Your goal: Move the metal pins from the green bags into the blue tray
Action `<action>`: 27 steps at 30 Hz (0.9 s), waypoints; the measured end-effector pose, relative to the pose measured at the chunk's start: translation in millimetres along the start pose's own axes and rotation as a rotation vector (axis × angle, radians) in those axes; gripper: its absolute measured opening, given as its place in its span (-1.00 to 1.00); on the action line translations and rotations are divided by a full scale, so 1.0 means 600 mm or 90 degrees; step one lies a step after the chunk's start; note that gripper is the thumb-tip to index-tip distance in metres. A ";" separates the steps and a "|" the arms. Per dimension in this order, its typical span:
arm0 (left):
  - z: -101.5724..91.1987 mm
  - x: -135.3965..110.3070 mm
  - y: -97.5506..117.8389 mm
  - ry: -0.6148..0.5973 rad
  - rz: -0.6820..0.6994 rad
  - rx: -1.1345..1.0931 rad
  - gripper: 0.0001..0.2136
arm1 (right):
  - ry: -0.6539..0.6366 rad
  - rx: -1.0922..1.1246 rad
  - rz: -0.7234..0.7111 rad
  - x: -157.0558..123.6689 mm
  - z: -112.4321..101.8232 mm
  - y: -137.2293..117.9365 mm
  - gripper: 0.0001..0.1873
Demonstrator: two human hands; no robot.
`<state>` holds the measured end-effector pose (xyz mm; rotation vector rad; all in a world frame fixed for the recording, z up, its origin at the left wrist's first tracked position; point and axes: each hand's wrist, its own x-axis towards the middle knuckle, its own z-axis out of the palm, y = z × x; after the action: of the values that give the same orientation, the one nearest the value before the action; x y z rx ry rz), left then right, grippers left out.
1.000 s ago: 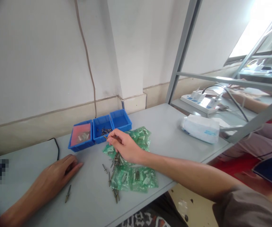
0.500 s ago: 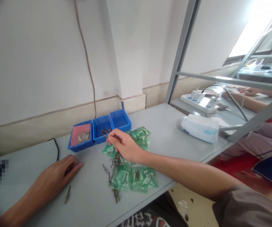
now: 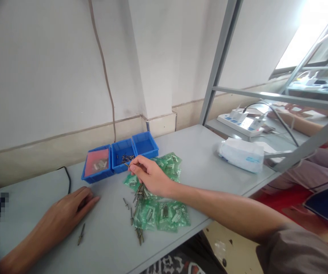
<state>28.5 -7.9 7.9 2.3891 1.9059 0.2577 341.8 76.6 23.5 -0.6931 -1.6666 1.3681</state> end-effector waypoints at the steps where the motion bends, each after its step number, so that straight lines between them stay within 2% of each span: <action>1: -0.001 0.000 0.001 -0.001 0.000 0.001 -0.61 | -0.001 -0.001 0.001 0.000 0.000 0.000 -0.69; 18: -0.002 -0.001 0.003 0.015 0.008 0.005 -0.61 | -0.009 -0.021 -0.002 -0.001 -0.001 -0.007 -0.65; 27: -0.003 -0.001 0.005 -0.014 -0.013 0.004 -0.61 | -0.012 -0.033 -0.014 0.000 0.000 -0.008 -0.70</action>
<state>31.0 -9.0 10.4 2.3651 1.9226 0.2244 342.5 75.3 28.0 -0.6915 -1.7258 1.3235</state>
